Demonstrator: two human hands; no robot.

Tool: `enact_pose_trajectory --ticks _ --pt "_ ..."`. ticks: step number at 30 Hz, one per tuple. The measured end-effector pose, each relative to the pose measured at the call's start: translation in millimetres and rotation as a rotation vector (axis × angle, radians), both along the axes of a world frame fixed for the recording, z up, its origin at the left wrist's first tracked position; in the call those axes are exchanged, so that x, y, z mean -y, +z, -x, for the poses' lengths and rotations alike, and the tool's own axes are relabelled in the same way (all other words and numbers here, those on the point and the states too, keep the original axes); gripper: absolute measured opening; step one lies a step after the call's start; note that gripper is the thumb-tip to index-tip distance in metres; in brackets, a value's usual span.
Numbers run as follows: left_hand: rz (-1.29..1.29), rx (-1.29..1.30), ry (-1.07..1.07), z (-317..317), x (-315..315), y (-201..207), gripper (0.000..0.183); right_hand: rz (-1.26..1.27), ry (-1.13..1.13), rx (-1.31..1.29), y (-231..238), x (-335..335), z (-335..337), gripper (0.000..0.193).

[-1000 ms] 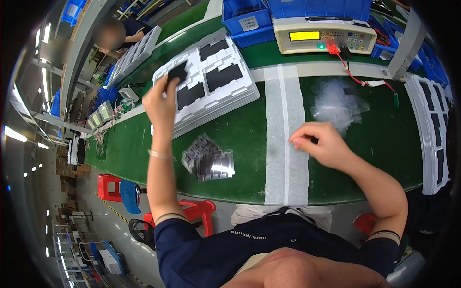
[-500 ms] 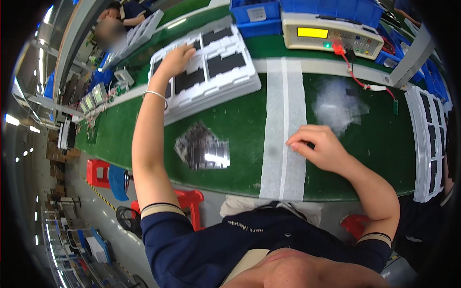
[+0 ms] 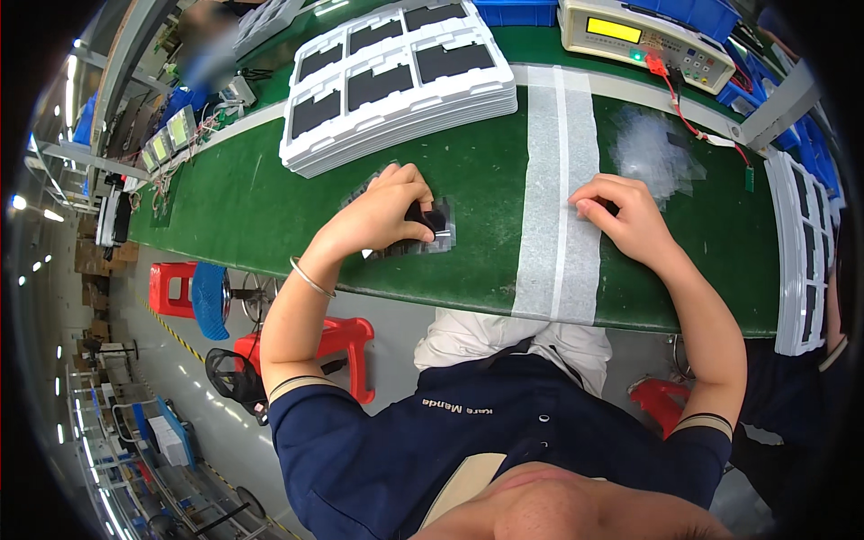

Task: Assembling electronic battery components by applying adhesive and joining parts.

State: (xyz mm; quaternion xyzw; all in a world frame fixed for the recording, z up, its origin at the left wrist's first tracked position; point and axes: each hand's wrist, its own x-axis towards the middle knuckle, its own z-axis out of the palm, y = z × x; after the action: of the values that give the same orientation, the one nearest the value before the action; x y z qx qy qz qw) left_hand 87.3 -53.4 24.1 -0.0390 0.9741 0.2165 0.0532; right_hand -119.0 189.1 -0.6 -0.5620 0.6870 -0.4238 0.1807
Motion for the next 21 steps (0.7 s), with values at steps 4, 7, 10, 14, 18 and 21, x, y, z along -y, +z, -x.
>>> enact_pose_trajectory --ticks 4,7,10,14,18,21 --pt "-0.124 -0.062 0.092 8 -5 7 0.038 -0.034 -0.083 0.02 1 -2 7 0.013" --pt "-0.307 -0.063 0.19 21 -21 20 0.045 0.033 -0.061 0.081 12 6 2 0.015" --pt "-0.351 -0.096 0.083 37 -39 30 0.056 0.139 0.099 0.062 24 23 -19 0.018" --pt "-0.462 0.032 -0.092 64 -62 40 0.062 0.018 0.491 -0.105 39 34 -19 0.02" --pt "-0.52 -0.009 -0.213 77 -63 33 0.051 -0.069 0.486 0.007 40 23 -6 0.012" --pt "-0.582 0.003 -0.183 84 -55 19 0.037 -0.098 0.457 0.085 38 10 8 0.008"
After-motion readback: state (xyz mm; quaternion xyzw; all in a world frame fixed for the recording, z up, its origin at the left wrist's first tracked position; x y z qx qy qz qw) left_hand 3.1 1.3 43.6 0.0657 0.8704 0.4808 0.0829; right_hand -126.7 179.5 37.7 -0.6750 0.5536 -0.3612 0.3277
